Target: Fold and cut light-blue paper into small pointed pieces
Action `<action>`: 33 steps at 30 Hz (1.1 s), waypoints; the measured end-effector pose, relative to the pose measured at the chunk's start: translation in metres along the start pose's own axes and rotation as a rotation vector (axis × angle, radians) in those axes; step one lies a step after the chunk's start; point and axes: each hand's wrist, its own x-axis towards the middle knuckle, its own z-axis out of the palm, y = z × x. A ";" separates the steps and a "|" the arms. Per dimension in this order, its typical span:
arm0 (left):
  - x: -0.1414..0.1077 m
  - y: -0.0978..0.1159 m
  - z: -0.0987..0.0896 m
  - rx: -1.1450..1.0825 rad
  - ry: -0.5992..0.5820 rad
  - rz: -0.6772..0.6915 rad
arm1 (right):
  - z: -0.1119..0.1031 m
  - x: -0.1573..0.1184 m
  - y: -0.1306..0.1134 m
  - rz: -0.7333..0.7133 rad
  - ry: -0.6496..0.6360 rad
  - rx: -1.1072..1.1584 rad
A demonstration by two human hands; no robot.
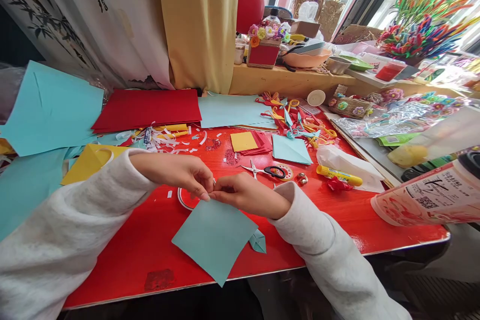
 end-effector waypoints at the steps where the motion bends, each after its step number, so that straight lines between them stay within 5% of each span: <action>1: 0.000 0.000 0.000 0.003 0.018 -0.008 | 0.000 0.000 0.000 -0.019 0.021 -0.020; 12: -0.002 -0.001 -0.003 0.026 0.060 -0.020 | -0.003 -0.002 -0.002 -0.027 0.031 0.065; 33: -0.001 0.006 -0.001 0.026 0.132 0.024 | -0.009 0.001 -0.002 0.206 -0.090 0.400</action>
